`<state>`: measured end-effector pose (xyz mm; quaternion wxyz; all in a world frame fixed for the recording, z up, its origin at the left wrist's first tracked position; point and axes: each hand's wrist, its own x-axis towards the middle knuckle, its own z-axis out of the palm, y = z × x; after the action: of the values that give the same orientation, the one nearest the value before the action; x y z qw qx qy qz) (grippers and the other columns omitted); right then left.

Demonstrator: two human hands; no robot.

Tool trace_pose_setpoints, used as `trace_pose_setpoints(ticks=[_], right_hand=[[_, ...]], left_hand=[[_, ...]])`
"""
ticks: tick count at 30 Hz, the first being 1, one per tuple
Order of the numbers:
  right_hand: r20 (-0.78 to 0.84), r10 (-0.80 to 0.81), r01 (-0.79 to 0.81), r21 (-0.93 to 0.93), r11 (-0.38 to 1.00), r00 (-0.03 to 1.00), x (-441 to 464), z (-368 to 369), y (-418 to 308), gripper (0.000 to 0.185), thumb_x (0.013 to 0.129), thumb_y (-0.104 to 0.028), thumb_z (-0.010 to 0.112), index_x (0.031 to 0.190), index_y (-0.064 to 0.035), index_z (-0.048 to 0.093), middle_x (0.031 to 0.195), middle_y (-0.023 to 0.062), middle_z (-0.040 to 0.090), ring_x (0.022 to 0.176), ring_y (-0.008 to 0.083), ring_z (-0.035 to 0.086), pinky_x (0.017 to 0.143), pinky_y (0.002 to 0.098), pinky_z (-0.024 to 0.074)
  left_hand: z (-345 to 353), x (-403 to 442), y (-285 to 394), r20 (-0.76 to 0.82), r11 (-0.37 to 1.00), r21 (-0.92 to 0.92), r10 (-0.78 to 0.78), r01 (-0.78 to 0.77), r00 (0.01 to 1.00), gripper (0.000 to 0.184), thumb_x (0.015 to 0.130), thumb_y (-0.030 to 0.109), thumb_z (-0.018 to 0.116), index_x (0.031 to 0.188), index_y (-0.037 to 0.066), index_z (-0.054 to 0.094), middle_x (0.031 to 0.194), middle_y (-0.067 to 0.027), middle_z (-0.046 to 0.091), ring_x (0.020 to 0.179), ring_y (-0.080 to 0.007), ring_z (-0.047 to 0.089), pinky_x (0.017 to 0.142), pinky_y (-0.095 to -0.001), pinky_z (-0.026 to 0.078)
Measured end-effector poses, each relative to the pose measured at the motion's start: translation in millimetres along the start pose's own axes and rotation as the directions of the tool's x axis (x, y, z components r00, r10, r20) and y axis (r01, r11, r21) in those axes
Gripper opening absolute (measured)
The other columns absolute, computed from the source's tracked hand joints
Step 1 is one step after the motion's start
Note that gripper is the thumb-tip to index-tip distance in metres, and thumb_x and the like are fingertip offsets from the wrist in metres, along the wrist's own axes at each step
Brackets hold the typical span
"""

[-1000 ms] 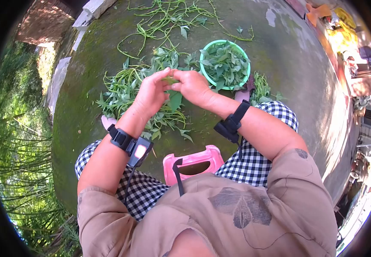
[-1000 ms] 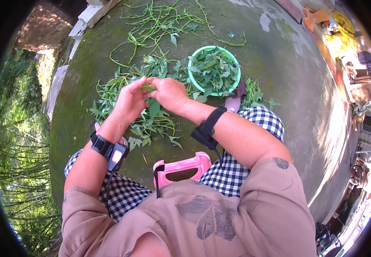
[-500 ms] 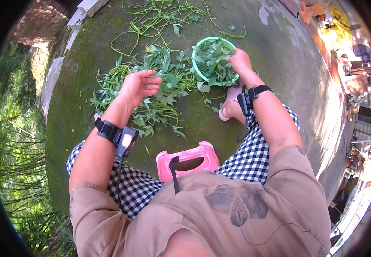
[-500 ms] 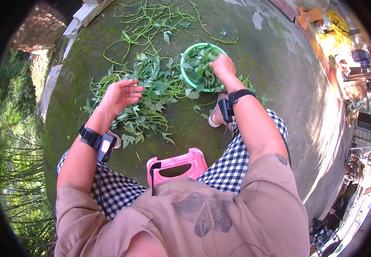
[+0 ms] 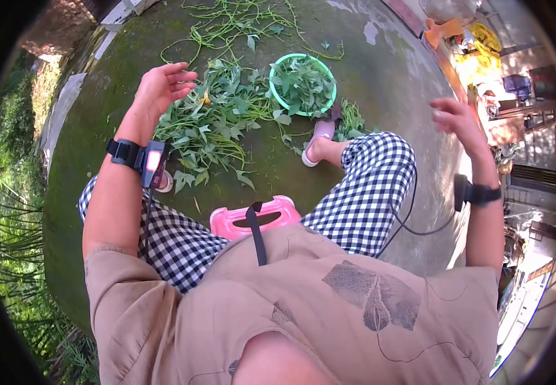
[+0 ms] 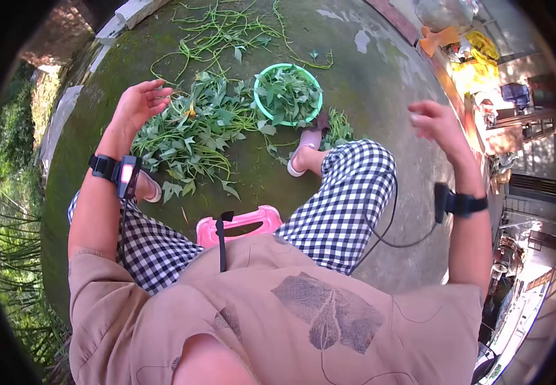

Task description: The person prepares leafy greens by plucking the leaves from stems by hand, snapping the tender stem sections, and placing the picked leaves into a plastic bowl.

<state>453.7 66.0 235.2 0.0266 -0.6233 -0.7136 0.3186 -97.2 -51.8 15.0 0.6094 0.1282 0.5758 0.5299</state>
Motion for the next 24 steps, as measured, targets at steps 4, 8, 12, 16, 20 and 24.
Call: trace_pose_setpoints(ticks=[4,8,12,16,20,24], right_hand=[[-0.136,0.191,-0.193,-0.003,0.981,0.972,-69,-48,81,0.032,0.087,-0.024,0.062,0.112,-0.0047,0.066,0.080,-0.0008,0.065,0.063,0.0059,0.058,0.054,0.0200,0.0385],[-0.174,0.262,-0.237,0.152,0.959,0.949,-72,-6,138,0.036,0.090,-0.035,0.060,0.112,-0.0068,0.067,0.089,0.0019,0.068,0.069,0.0072,0.059,0.061,0.0216,0.0415],[0.062,-0.020,0.003,0.271,0.963,0.998,-20,72,118,0.040,0.093,-0.035,0.056,0.115,-0.0037,0.066,0.111,0.0060,0.067,0.096,0.0132,0.061,0.086,0.0281,0.0448],[0.536,0.187,-0.218,-0.005,0.976,0.823,42,110,108,0.042,0.094,-0.028,0.056,0.123,0.0011,0.062,0.122,0.0092,0.064,0.111,0.0182,0.059,0.100,0.0291,0.0409],[0.617,0.238,-0.257,-0.060,0.965,0.750,70,118,126,0.046,0.093,-0.029,0.055,0.129,0.0004,0.056,0.129,0.0101,0.060,0.115,0.0192,0.057,0.104,0.0301,0.0391],[0.667,0.307,-0.421,0.011,0.907,0.679,62,121,94,0.054,0.093,-0.025,0.054,0.141,-0.0033,0.044,0.140,0.0099,0.051,0.123,0.0195,0.052,0.107,0.0303,0.0357]], left_hand=[[-2,-20,3,0.018,0.998,-0.027,0.049,-0.049,0.999,0.031,0.095,0.017,0.050,0.120,-0.002,0.055,0.104,-0.0195,0.067,0.082,-0.0254,0.066,0.074,-0.0344,0.055],[7,-49,-4,0.036,0.992,-0.122,0.031,-0.027,0.999,0.030,0.096,0.017,0.049,0.119,-0.002,0.054,0.106,-0.0205,0.066,0.083,-0.0265,0.066,0.074,-0.0348,0.055],[5,-80,-25,0.062,0.989,-0.150,0.012,-0.002,0.998,0.031,0.096,0.019,0.049,0.118,-0.002,0.055,0.103,-0.0208,0.066,0.084,-0.0273,0.066,0.073,-0.0361,0.055],[-4,-90,-52,0.025,0.979,-0.199,-0.041,0.045,0.999,0.037,0.095,0.028,0.052,0.116,-0.002,0.055,0.102,-0.0219,0.066,0.084,-0.0287,0.066,0.072,-0.0366,0.055],[-7,-76,-57,0.028,0.975,-0.213,-0.061,0.065,0.998,0.040,0.094,0.033,0.054,0.116,-0.001,0.054,0.102,-0.0216,0.066,0.086,-0.0297,0.065,0.072,-0.0358,0.054],[-8,-61,-56,0.018,0.982,-0.171,-0.079,0.081,0.997,0.042,0.094,0.033,0.054,0.116,-0.002,0.052,0.101,-0.0222,0.066,0.083,-0.0293,0.065,0.070,-0.0350,0.054]])
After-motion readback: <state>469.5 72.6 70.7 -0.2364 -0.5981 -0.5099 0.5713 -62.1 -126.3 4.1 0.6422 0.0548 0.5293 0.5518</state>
